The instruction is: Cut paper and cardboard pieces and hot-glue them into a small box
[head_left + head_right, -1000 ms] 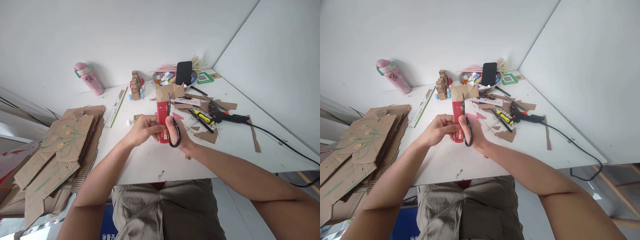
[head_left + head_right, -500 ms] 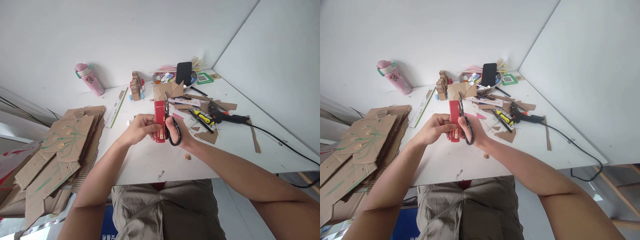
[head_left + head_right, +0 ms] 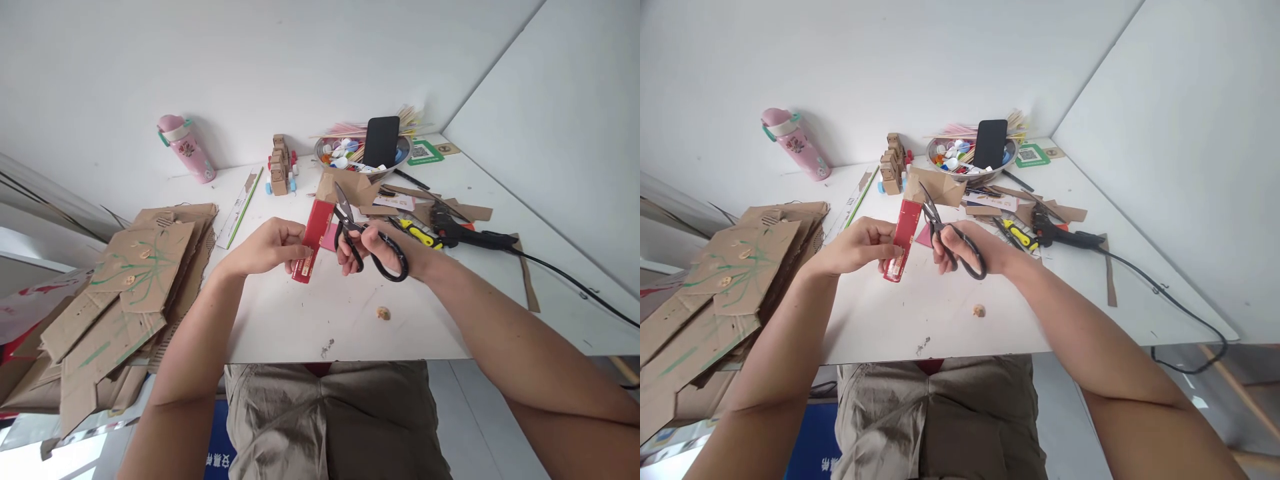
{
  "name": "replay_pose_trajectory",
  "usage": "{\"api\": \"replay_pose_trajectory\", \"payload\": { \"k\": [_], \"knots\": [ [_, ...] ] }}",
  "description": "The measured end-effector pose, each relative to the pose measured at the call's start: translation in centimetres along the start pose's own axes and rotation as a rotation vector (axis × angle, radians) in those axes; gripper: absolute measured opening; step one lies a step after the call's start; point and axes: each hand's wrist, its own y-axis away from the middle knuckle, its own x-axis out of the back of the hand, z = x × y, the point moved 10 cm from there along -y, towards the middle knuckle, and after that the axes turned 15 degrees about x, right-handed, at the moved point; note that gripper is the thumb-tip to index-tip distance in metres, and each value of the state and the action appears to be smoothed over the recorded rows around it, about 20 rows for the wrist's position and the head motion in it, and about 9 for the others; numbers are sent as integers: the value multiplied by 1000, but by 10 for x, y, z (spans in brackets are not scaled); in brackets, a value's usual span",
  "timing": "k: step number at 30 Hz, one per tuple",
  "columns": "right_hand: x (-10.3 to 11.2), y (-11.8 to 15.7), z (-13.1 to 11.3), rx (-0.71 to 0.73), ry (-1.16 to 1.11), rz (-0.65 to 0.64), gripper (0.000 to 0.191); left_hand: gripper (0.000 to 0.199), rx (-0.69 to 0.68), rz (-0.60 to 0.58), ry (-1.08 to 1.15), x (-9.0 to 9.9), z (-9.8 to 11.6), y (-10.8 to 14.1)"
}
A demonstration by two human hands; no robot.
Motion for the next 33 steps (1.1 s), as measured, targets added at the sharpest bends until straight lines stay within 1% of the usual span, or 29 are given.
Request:
{"api": "replay_pose_trajectory", "payload": {
  "k": [3,6,9,12,16,19,20,22,24,26,28,30,33],
  "knots": [
    [13,7,3,-35,62,8,95,16,23,-35,-46,-4,-2,-2],
    [22,14,3,-82,121,-1,91,20,18,-71,-68,-9,-2,-3],
    [23,17,3,-105,130,-22,84,20,16,-89,-69,-12,-2,-2],
    [25,18,6,-122,122,-11,78,18,25,-85,-68,-12,-2,-2],
    [30,19,9,-123,115,18,81,18,12,-98,-84,-13,-1,-2],
    [29,21,9,-144,152,-26,80,19,7,-106,-100,-14,-2,-2],
    [30,21,10,-178,172,-27,76,19,3,-99,-117,-14,-2,-2],
    [35,25,14,-289,198,12,64,20,-6,-75,-168,-13,-3,-2],
    [40,30,20,-411,167,57,50,23,-9,-54,-219,-12,-3,-3],
    [39,34,24,-486,104,44,40,24,-1,-48,-246,-12,-5,-4],
    [37,35,25,-509,80,5,40,23,0,-46,-262,-12,-5,-4],
    [39,37,26,-527,132,-6,41,20,-8,-46,-277,-13,-4,-4],
    [45,40,26,-590,274,37,38,17,-7,-65,-280,-15,-4,-5]
  ]
}}
